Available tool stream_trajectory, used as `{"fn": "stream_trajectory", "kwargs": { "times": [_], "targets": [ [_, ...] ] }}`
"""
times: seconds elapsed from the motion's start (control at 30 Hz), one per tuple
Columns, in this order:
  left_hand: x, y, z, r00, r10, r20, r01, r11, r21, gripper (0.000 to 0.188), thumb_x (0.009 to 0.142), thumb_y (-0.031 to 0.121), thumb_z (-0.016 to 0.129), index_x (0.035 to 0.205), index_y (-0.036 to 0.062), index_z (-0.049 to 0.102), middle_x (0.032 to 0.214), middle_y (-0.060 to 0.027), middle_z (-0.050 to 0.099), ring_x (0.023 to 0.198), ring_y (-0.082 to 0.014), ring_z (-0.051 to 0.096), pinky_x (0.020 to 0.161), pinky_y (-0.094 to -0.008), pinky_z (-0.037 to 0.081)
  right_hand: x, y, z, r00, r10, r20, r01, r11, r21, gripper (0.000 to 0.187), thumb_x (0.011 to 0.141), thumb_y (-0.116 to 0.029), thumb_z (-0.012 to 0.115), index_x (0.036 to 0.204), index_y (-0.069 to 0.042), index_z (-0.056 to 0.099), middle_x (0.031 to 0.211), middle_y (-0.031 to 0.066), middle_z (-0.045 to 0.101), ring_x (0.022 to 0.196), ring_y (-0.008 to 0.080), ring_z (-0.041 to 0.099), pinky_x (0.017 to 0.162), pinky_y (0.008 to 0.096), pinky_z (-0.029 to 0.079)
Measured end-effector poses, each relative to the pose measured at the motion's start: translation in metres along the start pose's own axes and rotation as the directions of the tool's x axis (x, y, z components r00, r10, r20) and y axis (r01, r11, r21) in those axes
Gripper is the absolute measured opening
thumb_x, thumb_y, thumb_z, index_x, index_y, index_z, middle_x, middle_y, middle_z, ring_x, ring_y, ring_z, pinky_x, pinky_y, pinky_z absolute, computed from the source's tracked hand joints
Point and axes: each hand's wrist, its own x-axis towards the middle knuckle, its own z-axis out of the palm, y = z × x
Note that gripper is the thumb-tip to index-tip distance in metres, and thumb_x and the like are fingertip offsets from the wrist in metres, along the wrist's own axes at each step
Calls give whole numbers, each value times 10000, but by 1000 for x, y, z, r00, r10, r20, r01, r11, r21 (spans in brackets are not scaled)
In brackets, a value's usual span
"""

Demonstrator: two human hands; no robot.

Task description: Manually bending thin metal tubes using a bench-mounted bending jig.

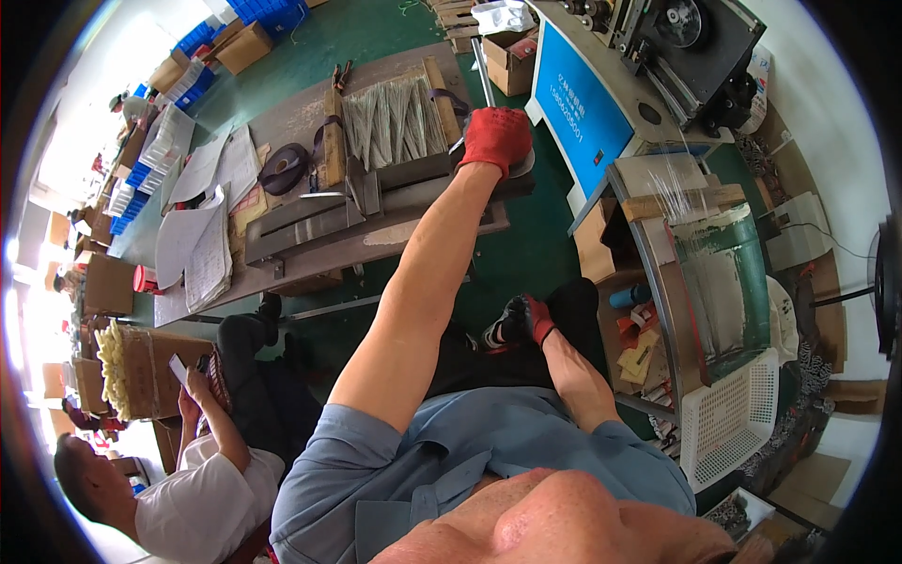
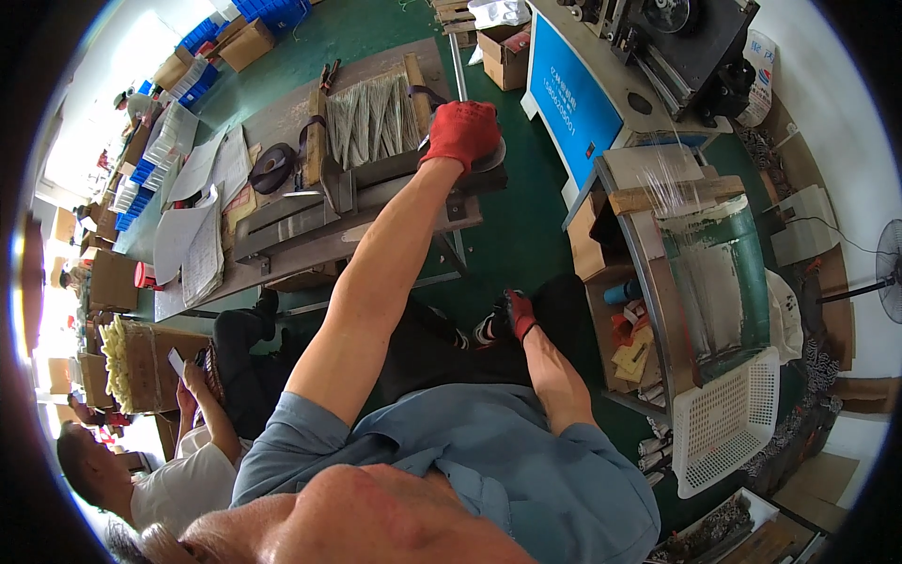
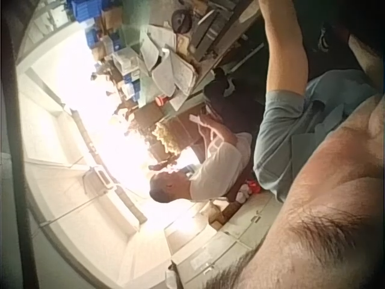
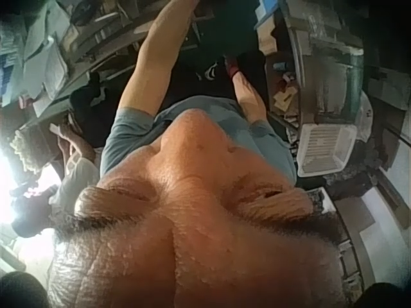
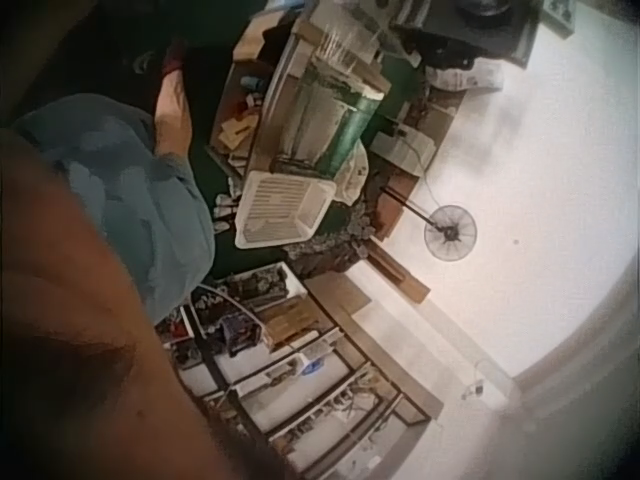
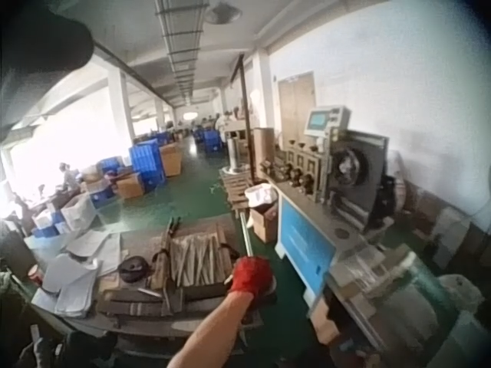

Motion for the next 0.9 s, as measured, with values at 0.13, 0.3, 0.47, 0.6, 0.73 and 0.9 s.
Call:
{"fn": "stream_trajectory", "kwargs": {
  "times": [0.13,0.3,0.47,0.6,0.73,0.9],
  "targets": [
    [3,-1,6,998,42,-39,-39,997,69,223,788,287,570,845,117,703,870,-127,705,807,-310,691,683,-409,539,14,27,-14,996,-92,15,92,995,-30,191,884,-268,600,809,-94,576,680,83,612,548,224,598,508,354,498],
    [0,0,10,999,27,-36,-24,997,68,192,787,248,553,816,121,694,847,-131,703,803,-295,693,664,-409,534,11,20,-11,998,23,53,-27,996,82,204,888,-290,591,880,-86,584,729,90,608,593,238,610,560,369,514],
    [-4,2,9,995,30,-99,-38,997,-73,211,801,183,525,806,64,698,836,-156,697,772,-325,684,678,-425,535,9,12,-5,961,268,64,-271,878,395,228,900,-330,580,898,-101,570,711,77,594,593,241,599,541,351,499],
    [-6,-7,13,997,4,-81,-9,998,-62,208,805,175,520,802,68,698,843,-157,696,772,-325,683,678,-426,534,-16,-12,10,995,94,-41,-85,978,190,233,901,-331,584,904,-99,570,704,81,594,580,238,592,536,341,495],
    [-5,-1,7,995,36,-92,-41,997,-60,207,806,186,520,797,81,698,837,-149,698,763,-314,684,663,-417,527,-1,5,-5,990,122,-72,-104,970,219,276,899,-341,593,960,-72,608,750,92,630,620,231,624,564,354,516],
    [4,13,0,998,53,-34,-53,999,0,216,785,244,536,841,116,701,874,-134,704,828,-307,689,702,-410,542,40,46,-35,982,189,24,-179,879,443,344,902,-392,589,989,-61,617,769,90,640,634,233,631,568,366,520]
  ]
}}
